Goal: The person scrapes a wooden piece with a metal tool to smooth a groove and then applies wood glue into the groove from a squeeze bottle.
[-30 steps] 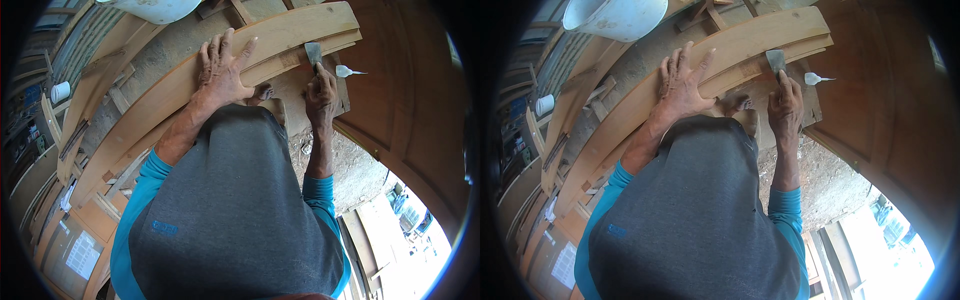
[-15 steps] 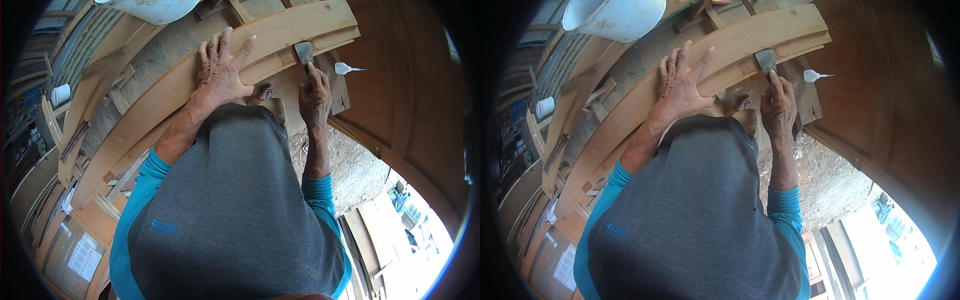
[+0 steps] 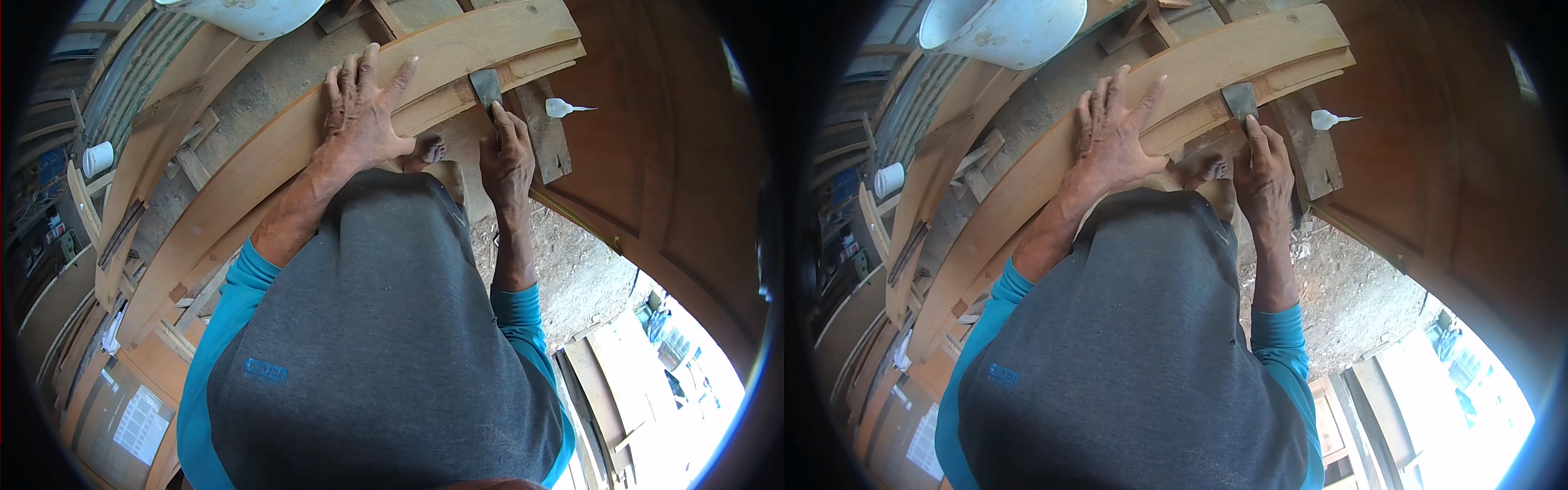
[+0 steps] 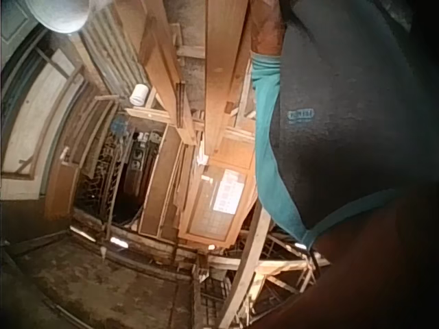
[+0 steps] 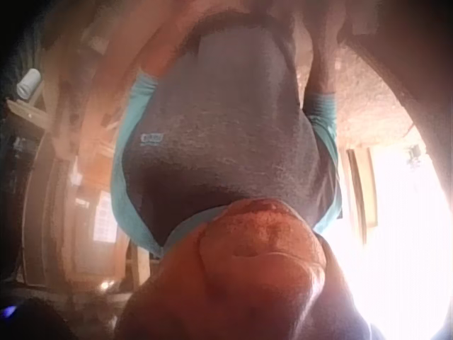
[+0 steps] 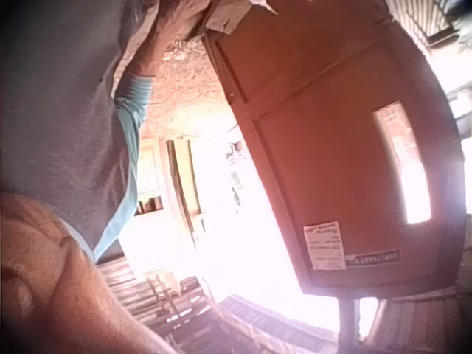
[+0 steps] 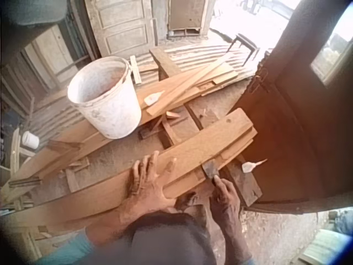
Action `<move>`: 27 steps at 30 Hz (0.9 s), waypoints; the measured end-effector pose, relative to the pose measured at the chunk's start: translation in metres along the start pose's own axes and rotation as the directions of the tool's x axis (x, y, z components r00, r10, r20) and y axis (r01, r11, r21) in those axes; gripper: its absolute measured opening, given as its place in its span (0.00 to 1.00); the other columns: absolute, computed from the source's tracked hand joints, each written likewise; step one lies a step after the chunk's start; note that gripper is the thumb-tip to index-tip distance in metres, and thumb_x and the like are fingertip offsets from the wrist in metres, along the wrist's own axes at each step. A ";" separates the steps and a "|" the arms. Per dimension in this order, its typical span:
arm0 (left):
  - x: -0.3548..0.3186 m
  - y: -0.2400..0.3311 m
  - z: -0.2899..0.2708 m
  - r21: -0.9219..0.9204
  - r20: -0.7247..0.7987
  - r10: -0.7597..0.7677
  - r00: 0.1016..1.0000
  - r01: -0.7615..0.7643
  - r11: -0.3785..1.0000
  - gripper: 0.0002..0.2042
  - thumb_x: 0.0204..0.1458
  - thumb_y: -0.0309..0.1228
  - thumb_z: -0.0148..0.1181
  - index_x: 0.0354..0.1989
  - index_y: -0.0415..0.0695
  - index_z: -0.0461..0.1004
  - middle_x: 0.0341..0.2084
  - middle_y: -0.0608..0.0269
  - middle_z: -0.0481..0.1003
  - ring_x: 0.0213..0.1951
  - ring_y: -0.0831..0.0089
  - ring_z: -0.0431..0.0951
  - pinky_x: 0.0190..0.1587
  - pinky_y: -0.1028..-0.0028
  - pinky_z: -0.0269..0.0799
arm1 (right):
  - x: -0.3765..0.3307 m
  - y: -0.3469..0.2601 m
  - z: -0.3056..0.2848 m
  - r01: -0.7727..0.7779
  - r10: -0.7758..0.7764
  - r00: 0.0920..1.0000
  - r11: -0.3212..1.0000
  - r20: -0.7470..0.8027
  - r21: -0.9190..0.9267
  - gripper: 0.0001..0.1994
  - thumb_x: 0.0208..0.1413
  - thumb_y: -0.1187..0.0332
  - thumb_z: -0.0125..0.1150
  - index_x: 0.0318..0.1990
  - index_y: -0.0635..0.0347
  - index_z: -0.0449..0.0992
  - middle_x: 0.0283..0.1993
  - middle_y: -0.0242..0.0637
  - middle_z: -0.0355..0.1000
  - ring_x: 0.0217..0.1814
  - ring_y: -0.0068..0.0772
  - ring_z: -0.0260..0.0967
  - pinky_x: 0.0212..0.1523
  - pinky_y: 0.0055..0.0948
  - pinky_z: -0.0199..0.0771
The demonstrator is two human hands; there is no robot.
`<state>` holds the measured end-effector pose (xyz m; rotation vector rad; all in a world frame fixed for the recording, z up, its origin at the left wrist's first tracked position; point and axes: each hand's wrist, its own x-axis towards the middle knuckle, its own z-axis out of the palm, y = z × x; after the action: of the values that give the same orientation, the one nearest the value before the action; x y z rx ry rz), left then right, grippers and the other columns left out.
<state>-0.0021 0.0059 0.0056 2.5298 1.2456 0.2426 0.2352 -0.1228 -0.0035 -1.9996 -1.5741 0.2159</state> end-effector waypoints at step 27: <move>0.000 0.000 -0.003 -0.023 0.007 -0.005 1.000 0.005 1.000 0.61 0.34 0.50 0.79 0.85 0.67 0.57 0.79 0.34 0.50 0.77 0.34 0.51 0.79 0.34 0.42 | -0.013 -0.016 0.011 0.006 -0.006 1.000 1.000 0.000 -0.013 0.21 0.66 0.76 0.65 0.66 0.56 0.80 0.57 0.46 0.80 0.56 0.51 0.81 0.54 0.45 0.85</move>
<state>-0.0027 0.0062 0.0085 2.5060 1.2398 0.2451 0.2127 -0.1287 -0.0065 -2.0049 -1.5855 0.2038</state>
